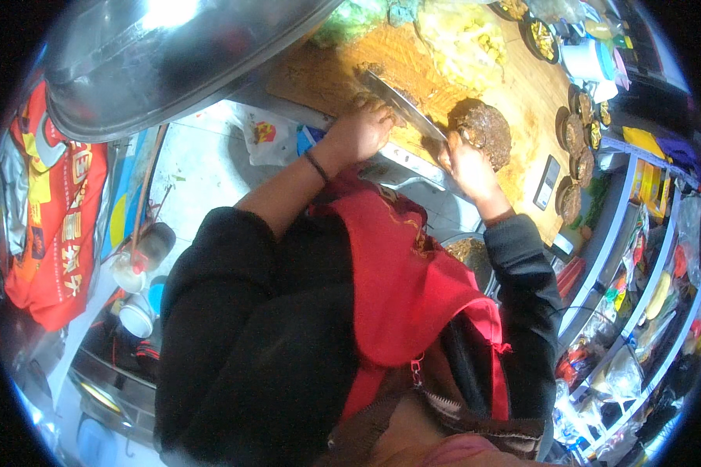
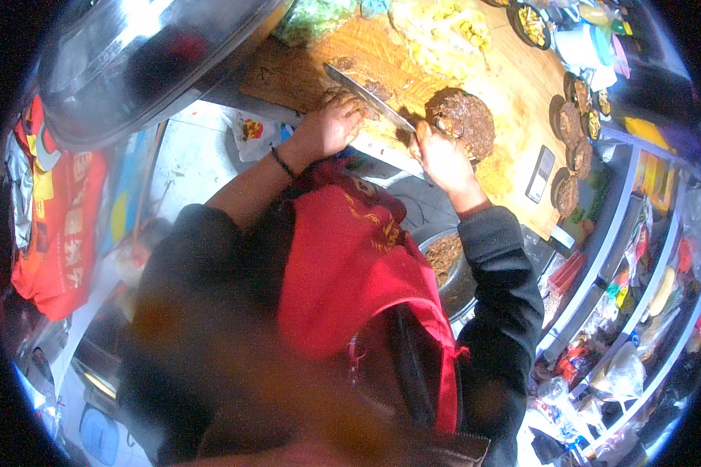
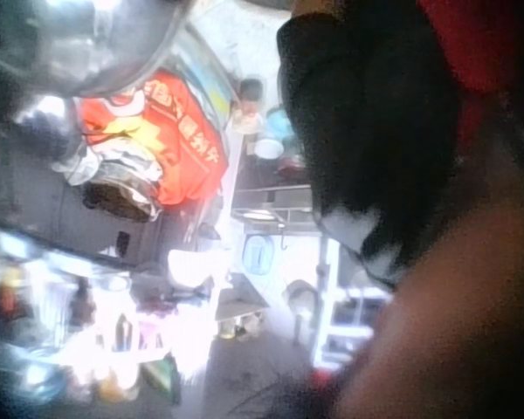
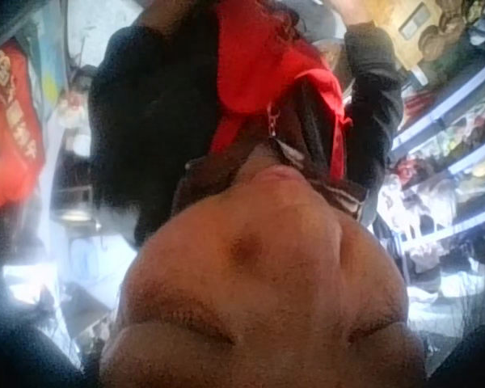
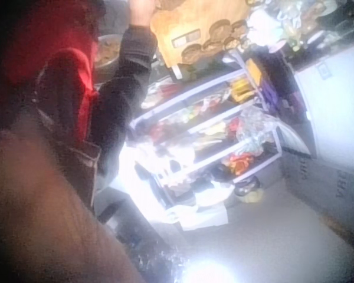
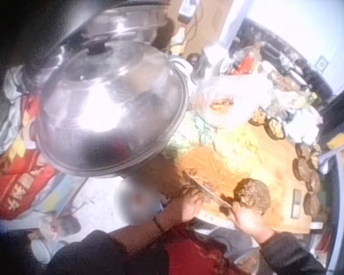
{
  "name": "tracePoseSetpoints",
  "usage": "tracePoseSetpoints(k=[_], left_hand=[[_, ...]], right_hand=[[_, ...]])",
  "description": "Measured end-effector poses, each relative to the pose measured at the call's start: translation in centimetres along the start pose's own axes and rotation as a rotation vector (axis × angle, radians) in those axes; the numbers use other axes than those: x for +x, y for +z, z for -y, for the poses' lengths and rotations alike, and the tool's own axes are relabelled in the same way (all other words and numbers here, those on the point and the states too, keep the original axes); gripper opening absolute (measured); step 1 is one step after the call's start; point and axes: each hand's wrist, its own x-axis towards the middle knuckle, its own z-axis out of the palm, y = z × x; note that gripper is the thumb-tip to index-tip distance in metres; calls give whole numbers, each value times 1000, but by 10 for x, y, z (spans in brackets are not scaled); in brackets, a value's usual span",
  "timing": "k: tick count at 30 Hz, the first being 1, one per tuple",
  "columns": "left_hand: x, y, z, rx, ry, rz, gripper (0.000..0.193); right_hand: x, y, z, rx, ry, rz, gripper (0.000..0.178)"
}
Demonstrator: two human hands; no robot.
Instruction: The person repeatedly scoops a shredded filling from a large metal bowl and places it onto small round flatbreads on a wooden board, then folds and seals each one by hand. The finished items are set aside on the board.
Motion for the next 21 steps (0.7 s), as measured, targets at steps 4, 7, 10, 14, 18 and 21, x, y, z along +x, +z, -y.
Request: tracePoseSetpoints(k=[4,7,10,14,18,21], left_hand=[[1,4,2,-130,32,-61,29],[1,7,-4,-73,60,13,29],[1,2,-9,-3,69,129,29],[1,-19,-3,-88,-32,89,26],[8,-32,3,66,-52,119,28],[19,-35,1,45,-133,176,32]], right_hand=[[30,4,14,42,-107,-85,19],[42,8,17,29,-155,-130,21],[42,7,19,65,-78,-143,26],[12,-4,21,304,58,-391,24],[-45,-17,-15,315,317,-668,22],[-71,1,-58,466,306,-909,21]])
